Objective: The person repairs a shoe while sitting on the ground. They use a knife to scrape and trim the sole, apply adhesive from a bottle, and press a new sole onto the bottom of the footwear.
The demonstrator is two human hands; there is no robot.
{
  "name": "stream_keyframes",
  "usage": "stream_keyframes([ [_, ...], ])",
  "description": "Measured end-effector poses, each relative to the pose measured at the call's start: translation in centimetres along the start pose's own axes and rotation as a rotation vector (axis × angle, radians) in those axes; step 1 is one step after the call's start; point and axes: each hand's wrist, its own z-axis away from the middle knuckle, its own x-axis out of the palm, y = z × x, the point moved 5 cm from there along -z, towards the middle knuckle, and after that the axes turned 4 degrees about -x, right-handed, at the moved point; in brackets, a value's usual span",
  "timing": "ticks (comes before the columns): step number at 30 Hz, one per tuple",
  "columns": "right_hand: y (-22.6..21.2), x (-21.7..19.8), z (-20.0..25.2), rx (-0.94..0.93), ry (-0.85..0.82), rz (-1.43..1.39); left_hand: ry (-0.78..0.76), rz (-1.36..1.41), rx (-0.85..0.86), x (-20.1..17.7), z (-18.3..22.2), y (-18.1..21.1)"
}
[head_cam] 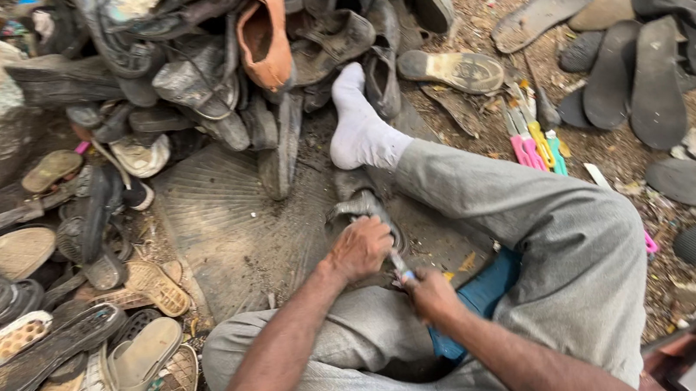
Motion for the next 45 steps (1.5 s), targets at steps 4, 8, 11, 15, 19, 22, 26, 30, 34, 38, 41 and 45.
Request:
stream_keyframes([
  [4,-1.1,-4.3,-5.6,-0.544,0.243,0.482,0.328,0.240,-0.129,-0.1,-1.4,0.3],
  [8,-2.5,-5.7,-10.2,-0.373,0.117,0.411,0.366,0.205,-0.428,1.5,-2.5,-1.5],
  [11,-3.7,-4.7,-9.2,-0.473,0.152,0.249,0.447,0.242,-0.513,2.0,-3.6,-2.4],
  [15,-1.7,-1.8,-3.9,-0.578,0.331,0.306,0.618,0.246,-0.583,0.1,-2.1,-1.4],
  [19,-3.8,-1.1,-1.9,-0.590,0.316,0.398,0.661,0.307,-0.766,-2.0,-2.7,-1.4],
  [22,-5.5,0.6,-4.7,-0.469,0.245,0.242,0.632,0.357,-0.831,-1.9,-2.4,-1.3],
  [26,-4.5,2.2,-6.4,-0.642,0.321,0.196,0.538,0.391,-0.902,-1.4,-2.1,-2.3],
  [30,-2.3,1.1,-5.9,-0.677,0.326,0.267,0.330,0.488,-0.554,-2.1,-1.3,-2.9],
  [34,-2.7,0.2,-6.1,-0.437,0.165,0.247,0.171,0.027,-0.301,-2.1,2.2,-3.7],
  [38,-2.7,0.4,-7.0,-0.361,0.095,0.185,0.046,-0.007,-0.394,1.7,2.6,-4.3],
  [41,-3.8,-0.3,-10.3,-0.543,0.236,0.402,0.239,0.043,-0.476,3.9,2.8,-2.5],
  [45,-4.5,-0.3,-11.6,-0.489,0.203,0.460,0.251,0.167,-0.618,4.0,2.6,-3.3],
])
